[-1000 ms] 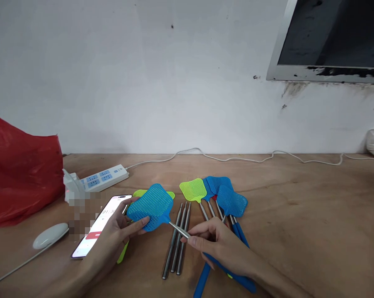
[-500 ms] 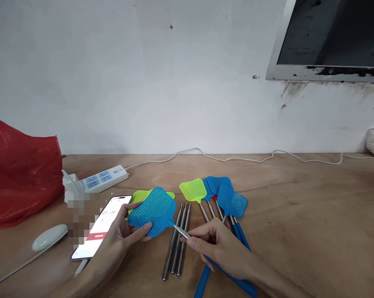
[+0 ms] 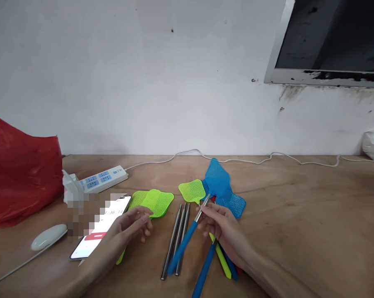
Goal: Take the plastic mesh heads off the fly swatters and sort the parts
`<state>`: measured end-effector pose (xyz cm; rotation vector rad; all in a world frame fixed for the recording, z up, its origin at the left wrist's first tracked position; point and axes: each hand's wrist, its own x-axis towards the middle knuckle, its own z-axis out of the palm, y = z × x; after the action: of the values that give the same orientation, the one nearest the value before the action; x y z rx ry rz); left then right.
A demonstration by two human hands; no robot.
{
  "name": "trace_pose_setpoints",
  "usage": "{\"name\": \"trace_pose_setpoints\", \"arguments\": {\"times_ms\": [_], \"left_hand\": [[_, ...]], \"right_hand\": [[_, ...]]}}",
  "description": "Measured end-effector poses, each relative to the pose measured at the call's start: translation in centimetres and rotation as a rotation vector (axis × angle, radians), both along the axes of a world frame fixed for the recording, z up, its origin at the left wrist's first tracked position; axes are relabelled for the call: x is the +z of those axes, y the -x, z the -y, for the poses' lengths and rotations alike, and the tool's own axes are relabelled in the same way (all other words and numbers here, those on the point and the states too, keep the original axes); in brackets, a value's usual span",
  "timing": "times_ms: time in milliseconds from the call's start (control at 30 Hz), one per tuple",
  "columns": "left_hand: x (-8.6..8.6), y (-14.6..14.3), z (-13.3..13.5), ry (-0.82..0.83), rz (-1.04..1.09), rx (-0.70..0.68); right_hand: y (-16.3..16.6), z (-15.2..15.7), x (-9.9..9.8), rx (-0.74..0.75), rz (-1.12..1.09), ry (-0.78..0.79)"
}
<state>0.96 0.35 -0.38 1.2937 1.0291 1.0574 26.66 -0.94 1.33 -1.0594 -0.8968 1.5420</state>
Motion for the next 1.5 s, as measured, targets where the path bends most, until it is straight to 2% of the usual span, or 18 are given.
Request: {"name": "trace_pose_setpoints", "arguments": {"times_ms": [67, 167, 300, 433, 533, 667, 733, 800, 933, 1067, 1367, 1500], "left_hand": [[0.1, -0.3, 0.5, 0.007, -0.105, -0.119], [0.6, -0.8, 1.6, -0.035, -0.207, -0.179], [1.0, -1.1, 2.5, -0.005, -0.242, -0.353], [0.5, -1.0, 2.4, -0.001, -0.272, -0.463], [-0.3, -0.9, 2.1, 0.017, -0.235, -0.424], [-0.8, -0.8, 1.6, 0.024, -0.192, -0.247], [-0.6, -0.8, 1.3, 0.032, -0.185, -0.196], [-0.2, -0.9, 1.2, 0.032, -0.182, -0.174], [0.1, -0.9, 1.2, 0.030, -0.211, -0.178], [-0.2, -0.7, 1.3, 0.048, -0.231, -0.185], [-0.2, -0.7, 1.1, 0.058, -0.174, -0.168], [-0.7, -0.7, 1.1, 0.072, -0.131, -0.120]], "right_hand": [[0.1, -0.1, 0.0, -0.021, -0.025, -0.031], [0.3, 0.1, -0.4, -0.013, -0.007, -0.076], [0.8, 0.3, -0.9, 0.019, 0.112, -0.142], [0.8, 0.2, -1.1, 0.098, 0.253, -0.189], [-0.1, 0.0, -1.2, 0.129, 0.561, -0.281], [-1.7, -0.3, -1.1, -0.047, 1.288, -0.486], [-2.2, -0.4, -1.1, -0.116, 1.593, -0.459], [-2.5, -0.4, -1.2, -0.103, 1.740, -0.408], [-2.6, -0.3, -1.8, -0.003, 1.776, -0.394], [-2.5, -0.3, -2.1, 0.019, 1.714, -0.392], [-3.7, -1.5, -0.9, -0.124, 1.515, -0.498], [-4.7, -2.6, -1.6, -0.080, 1.528, -0.517]]}}
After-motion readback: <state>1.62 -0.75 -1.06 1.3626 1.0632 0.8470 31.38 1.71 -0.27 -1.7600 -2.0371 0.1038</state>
